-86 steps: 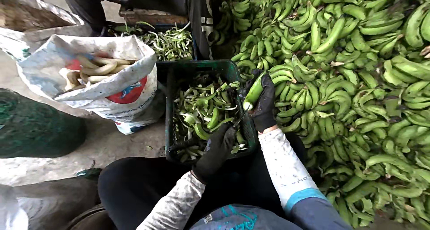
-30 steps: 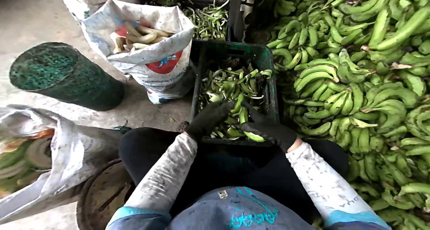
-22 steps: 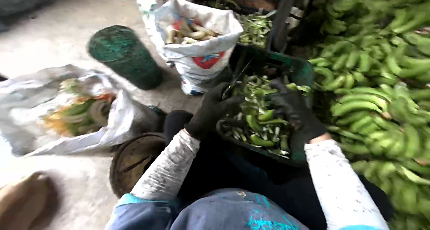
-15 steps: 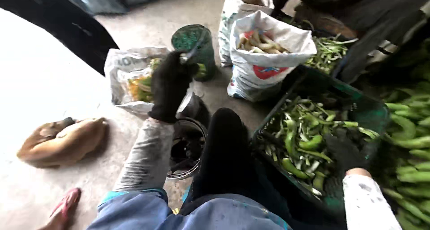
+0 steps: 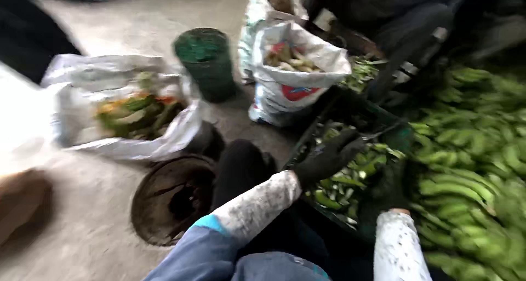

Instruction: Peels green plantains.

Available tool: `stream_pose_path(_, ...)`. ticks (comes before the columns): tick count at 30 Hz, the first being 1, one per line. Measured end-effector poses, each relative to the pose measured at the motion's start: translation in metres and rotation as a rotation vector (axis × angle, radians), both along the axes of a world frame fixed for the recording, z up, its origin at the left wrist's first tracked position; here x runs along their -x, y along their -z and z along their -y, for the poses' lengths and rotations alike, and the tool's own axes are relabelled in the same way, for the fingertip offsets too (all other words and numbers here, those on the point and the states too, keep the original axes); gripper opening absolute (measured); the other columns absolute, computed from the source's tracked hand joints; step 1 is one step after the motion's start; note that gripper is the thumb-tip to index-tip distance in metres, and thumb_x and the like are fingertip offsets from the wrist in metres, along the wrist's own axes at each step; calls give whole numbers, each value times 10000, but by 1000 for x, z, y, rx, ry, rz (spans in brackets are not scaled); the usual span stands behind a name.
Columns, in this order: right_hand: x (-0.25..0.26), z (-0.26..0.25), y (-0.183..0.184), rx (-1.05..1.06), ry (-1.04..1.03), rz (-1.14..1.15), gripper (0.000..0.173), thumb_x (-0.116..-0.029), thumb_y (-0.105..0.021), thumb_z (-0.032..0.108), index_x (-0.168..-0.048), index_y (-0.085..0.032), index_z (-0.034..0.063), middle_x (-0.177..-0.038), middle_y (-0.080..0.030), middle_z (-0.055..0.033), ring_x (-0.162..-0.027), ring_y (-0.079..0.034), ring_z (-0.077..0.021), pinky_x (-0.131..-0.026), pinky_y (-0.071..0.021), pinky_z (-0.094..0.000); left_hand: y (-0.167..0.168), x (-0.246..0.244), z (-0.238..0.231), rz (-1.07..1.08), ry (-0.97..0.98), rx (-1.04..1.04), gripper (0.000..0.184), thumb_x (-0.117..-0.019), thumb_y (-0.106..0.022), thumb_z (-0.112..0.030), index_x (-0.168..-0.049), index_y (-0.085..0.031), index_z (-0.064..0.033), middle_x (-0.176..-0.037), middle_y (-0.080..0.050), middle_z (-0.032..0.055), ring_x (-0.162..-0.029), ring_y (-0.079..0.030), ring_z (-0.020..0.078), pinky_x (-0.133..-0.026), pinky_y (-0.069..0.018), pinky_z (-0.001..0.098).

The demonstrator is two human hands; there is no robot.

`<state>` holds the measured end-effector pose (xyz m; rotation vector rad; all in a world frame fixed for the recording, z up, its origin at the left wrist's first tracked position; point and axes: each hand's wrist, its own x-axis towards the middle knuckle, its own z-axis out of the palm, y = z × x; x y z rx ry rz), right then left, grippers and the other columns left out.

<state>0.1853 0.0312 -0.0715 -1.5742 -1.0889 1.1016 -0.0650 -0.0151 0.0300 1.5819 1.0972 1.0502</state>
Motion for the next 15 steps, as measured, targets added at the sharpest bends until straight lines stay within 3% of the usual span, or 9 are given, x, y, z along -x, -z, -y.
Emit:
stream_pose_path(1, 6, 3, -13, -46, 99, -308, 212, -1025, -454, 162, -1202, -548, 91, -896, -641, -45, -737, -643, -122, -612, -574, -322, 12, -10, 3, 1, 57, 34, 385, -1111, -411, -316, -1392, -553, -94, -1146, -666, 110, -910, -650, 173, -808, -564, 380)
stream_pose_path(2, 7, 6, -25, -83, 135, -518, 176, -1025, -423, 196, -1096, -565, 121, -815, -647, -25, -679, -647, -118, -572, -575, -319, 22, -18, 7, -15, 103, 68, 394, -1110, -403, -335, -1397, -550, -109, -1121, -669, 103, -885, -649, 172, -788, -564, 385)
stream_pose_path(4, 0, 15, -41, -124, 140, -652, 210, -1025, -426, 318, -1027, -590, 188, -796, -653, 25, -670, -642, -80, -570, -563, -278, 39, -31, 14, -64, 168, 118, 387, -1107, -399, -363, -1356, -571, -123, -1014, -662, 86, -809, -628, 165, -742, -552, 391)
stream_pose_path(6, -5, 19, -50, -160, 143, -643, 293, -1044, -410, 446, -1083, -609, 234, -825, -639, 61, -669, -616, -48, -570, -542, -243, 47, -44, 21, -97, 203, 116, 386, -1100, -396, -389, -1279, -597, -113, -893, -630, 56, -738, -599, 136, -690, -538, 355)
stream_pose_path(8, 0, 12, -58, -218, 169, -685, 357, -1056, -360, 490, -1111, -594, 227, -828, -628, 46, -654, -602, -70, -560, -534, -259, 45, -51, 25, -148, 226, 99, 413, -1101, -387, -384, -1266, -609, -78, -924, -643, 76, -797, -620, 148, -751, -547, 370)
stream_pose_path(10, 8, 10, -65, -257, 202, -677, 357, -1064, -344, 492, -1087, -592, 236, -805, -619, 47, -627, -592, -77, -538, -527, -256, 43, -55, 27, -174, 235, 80, 426, -1102, -381, -383, -1241, -624, -63, -959, -656, 85, -843, -631, 150, -796, -546, 374)
stream_pose_path(13, 15, 15, -66, -297, 239, -551, 309, -1057, -403, 474, -1140, -580, 234, -832, -613, 41, -649, -596, -85, -562, -539, -272, 43, -59, 29, -203, 247, 53, 437, -1097, -371, -400, -1172, -632, -58, -891, -629, 64, -796, -609, 133, -756, -527, 354)
stream_pose_path(15, 20, 30, -70, -232, 289, -438, 342, -1043, -423, 533, -1172, -586, 262, -843, -608, 44, -649, -583, -88, -566, -525, -285, 46, -59, 30, -196, 256, 48, 436, -1093, -373, -413, -1144, -628, -63, -837, -600, 40, -751, -586, 113, -720, -517, 327)
